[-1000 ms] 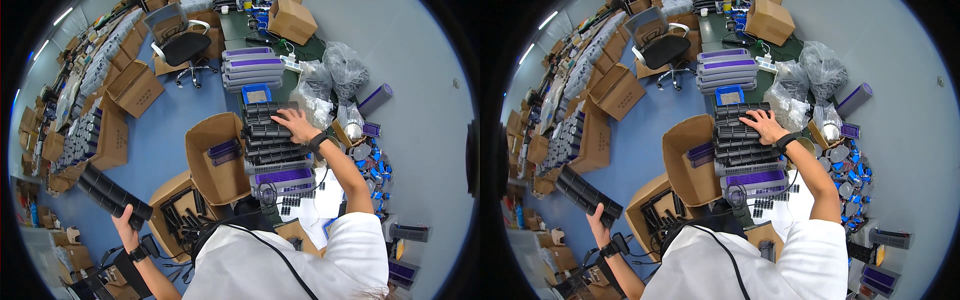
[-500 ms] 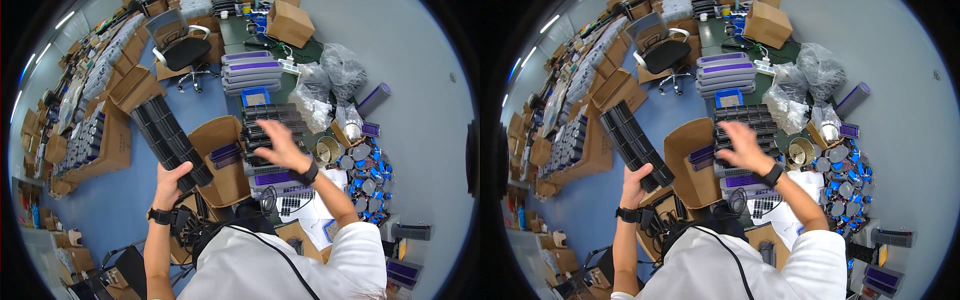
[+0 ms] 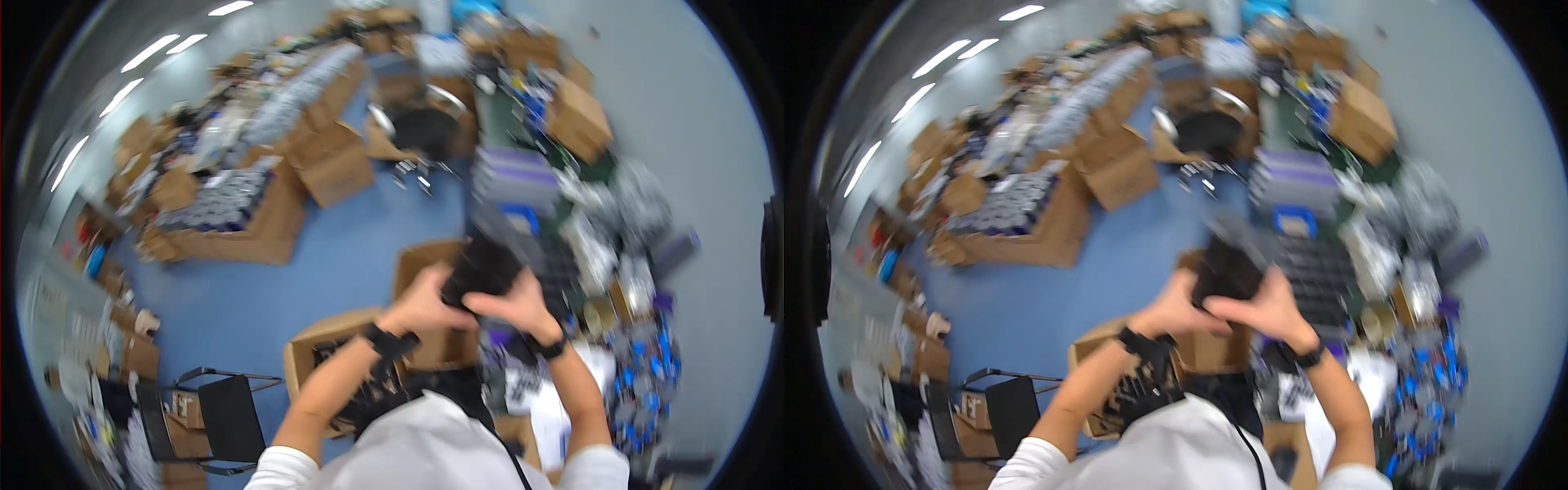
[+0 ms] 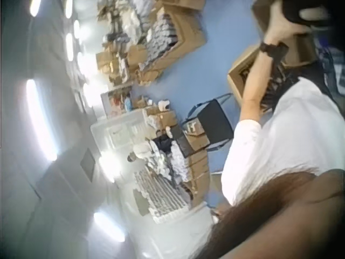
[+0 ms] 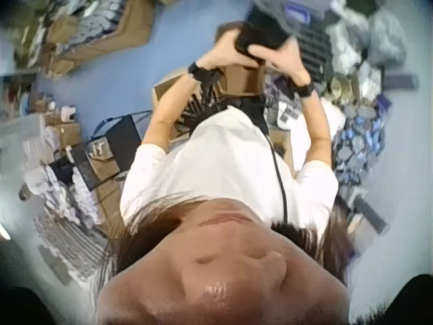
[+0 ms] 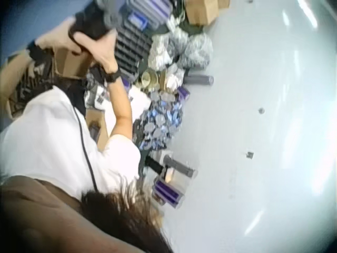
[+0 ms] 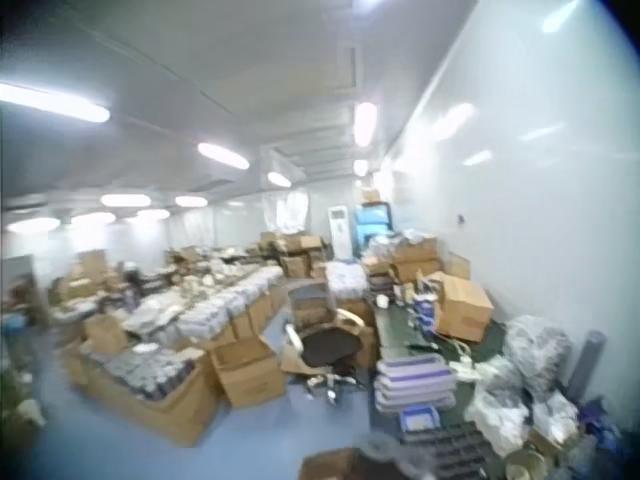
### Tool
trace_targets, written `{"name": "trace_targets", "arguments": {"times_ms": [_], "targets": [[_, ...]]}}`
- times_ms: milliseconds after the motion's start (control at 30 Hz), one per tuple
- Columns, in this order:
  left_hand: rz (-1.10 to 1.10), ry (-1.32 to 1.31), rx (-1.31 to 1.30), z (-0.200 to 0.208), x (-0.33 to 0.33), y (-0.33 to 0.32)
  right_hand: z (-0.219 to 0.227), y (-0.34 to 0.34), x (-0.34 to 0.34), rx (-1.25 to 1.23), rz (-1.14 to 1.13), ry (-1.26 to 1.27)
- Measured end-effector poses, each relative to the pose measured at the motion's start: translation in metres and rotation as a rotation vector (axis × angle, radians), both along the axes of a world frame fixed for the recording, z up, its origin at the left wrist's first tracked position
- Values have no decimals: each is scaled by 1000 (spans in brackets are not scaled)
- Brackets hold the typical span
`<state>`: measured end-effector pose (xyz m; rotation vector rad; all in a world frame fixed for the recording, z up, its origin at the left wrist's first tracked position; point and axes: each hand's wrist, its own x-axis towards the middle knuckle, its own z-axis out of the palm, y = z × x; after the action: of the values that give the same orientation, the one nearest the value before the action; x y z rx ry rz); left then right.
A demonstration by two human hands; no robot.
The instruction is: The person assembles a grey and purple electronic device by connecting internal wires and snapping the casing together. They then use a handheld vacuum to clean the exterior of the assembled unit. Finally, the person retrieves multiple black plastic components from a cardboard box and stacks them on the workbench.
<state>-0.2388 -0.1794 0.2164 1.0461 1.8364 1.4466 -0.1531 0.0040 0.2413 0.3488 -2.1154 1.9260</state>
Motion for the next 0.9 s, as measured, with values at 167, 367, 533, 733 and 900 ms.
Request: {"name": "trace_targets", "arguments": {"times_ms": [167, 367, 533, 733, 900], "targets": [[63, 145, 353, -10, 13, -30, 25, -55, 18, 143, 71, 203], [481, -273, 565, -57, 20, -85, 37, -108, 15, 722, 39, 814], [139, -1337, 779, -2, 84, -121, 20, -128, 18, 901, 172, 928], [218, -1259, 836, -26, 88, -139, 19, -141, 19, 1046, 240, 862], [277, -1161, 983, -42, 88, -163, 13, -145, 19, 1075, 356, 662]]}}
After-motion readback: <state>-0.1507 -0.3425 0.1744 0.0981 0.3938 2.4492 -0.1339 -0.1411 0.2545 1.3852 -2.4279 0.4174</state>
